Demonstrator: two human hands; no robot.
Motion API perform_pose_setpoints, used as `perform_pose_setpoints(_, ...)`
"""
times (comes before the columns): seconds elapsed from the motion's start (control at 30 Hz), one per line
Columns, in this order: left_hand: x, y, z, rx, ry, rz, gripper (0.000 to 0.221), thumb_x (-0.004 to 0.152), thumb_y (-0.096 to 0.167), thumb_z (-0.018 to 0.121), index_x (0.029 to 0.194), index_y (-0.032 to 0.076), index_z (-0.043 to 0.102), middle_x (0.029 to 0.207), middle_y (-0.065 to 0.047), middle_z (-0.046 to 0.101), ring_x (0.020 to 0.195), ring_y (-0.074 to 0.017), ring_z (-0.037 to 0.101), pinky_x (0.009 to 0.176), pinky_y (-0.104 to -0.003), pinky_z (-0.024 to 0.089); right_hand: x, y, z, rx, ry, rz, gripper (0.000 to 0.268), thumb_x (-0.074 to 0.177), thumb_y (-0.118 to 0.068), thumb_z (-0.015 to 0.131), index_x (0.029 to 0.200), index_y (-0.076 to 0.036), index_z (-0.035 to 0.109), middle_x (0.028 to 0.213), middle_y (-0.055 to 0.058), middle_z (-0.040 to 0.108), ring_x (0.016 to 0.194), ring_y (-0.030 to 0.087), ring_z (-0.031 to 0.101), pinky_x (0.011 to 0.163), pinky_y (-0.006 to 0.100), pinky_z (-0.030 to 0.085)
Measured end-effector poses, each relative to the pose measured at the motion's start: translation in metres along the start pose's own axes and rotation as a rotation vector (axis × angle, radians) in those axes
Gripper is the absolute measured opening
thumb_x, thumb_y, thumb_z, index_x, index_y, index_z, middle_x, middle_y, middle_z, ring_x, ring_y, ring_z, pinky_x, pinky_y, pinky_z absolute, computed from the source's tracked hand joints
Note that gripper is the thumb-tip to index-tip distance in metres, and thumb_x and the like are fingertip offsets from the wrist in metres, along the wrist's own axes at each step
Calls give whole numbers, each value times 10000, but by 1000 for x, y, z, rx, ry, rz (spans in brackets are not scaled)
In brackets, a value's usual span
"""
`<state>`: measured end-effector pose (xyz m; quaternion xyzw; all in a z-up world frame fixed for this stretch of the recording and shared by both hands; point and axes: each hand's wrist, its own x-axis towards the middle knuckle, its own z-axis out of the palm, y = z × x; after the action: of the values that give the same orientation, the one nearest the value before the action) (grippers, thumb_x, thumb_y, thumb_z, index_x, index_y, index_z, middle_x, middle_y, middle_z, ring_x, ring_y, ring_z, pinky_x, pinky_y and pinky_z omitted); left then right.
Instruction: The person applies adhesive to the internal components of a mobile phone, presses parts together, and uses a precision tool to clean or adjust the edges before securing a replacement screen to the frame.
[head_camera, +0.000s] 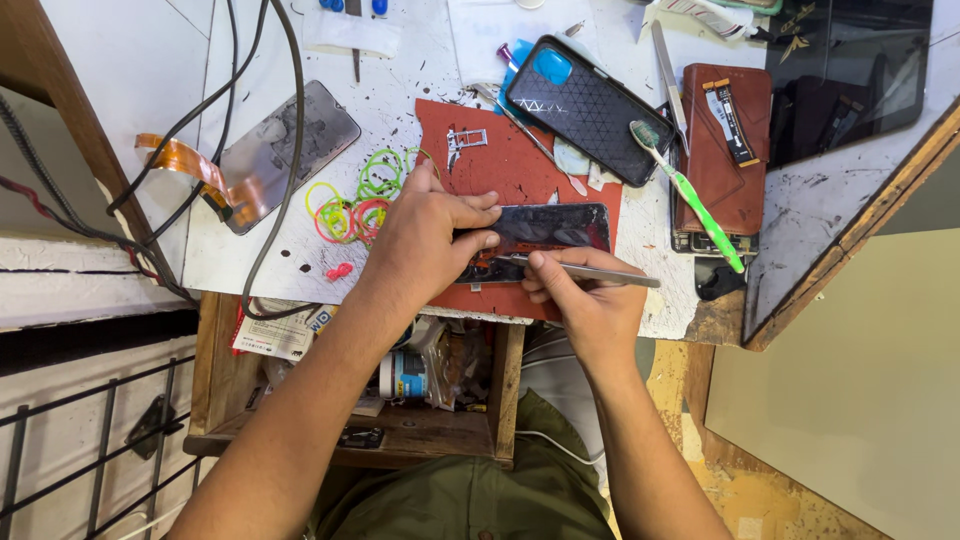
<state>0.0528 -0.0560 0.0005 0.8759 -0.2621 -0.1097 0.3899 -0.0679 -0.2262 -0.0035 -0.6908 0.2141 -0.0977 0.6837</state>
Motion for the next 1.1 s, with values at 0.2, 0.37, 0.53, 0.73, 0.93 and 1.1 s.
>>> perform_pose_setpoints(0.2, 1, 0, 0, 13, 22, 55, 337, 734, 179, 865, 1065, 140, 816, 1116, 27, 782, 1127, -274, 564, 1076, -393, 440, -2, -1, -2, 33, -2, -20, 141, 935, -100, 756, 912, 38, 739, 798, 112, 756, 676, 135, 727, 620, 262, 607)
perform_pose_setpoints(0.37, 1, 3, -1, 29, 17, 36, 337, 729, 177, 869, 1060, 142, 816, 1106, 27, 783, 1128, -276, 560, 1069, -396, 434, -4, -1, -5, 52, -4, 2, 137, 929, -96, 758, 916, 39, 743, 802, 116, 758, 679, 137, 727, 622, 263, 608)
perform_pose_setpoints(0.53, 1, 3, -1, 25, 0, 3, 346, 740, 179, 865, 1080, 149, 807, 1123, 29, 777, 1110, -273, 563, 1052, -382, 456, 4, 3, -7, 155, -8, 108, 148, 887, -84, 781, 911, 54, 733, 803, 143, 753, 657, 171, 736, 609, 291, 622)
perform_pose_setpoints(0.73, 0, 1, 1, 34, 29, 57, 336, 727, 162, 870, 1059, 139, 818, 1106, 21, 786, 1120, -278, 560, 1066, -398, 440, 11, 3, -8, 205, -11, 171, 147, 885, -78, 785, 889, 54, 720, 791, 151, 744, 629, 181, 724, 585, 295, 615)
perform_pose_setpoints(0.93, 1, 1, 1, 29, 14, 31, 340, 731, 173, 865, 1067, 149, 813, 1121, 34, 779, 1120, -272, 561, 1035, -386, 456, 12, -2, -4, 205, 30, 222, 158, 877, -98, 786, 882, 43, 714, 774, 144, 748, 599, 173, 717, 540, 275, 588)
perform_pose_setpoints(1.1, 1, 0, 2, 35, 22, 48, 342, 725, 169, 869, 1062, 144, 815, 1108, 34, 783, 1111, -269, 565, 1029, -388, 458, 10, -4, 0, 184, 82, 242, 178, 881, -116, 787, 876, 46, 714, 751, 136, 740, 578, 161, 704, 511, 268, 571)
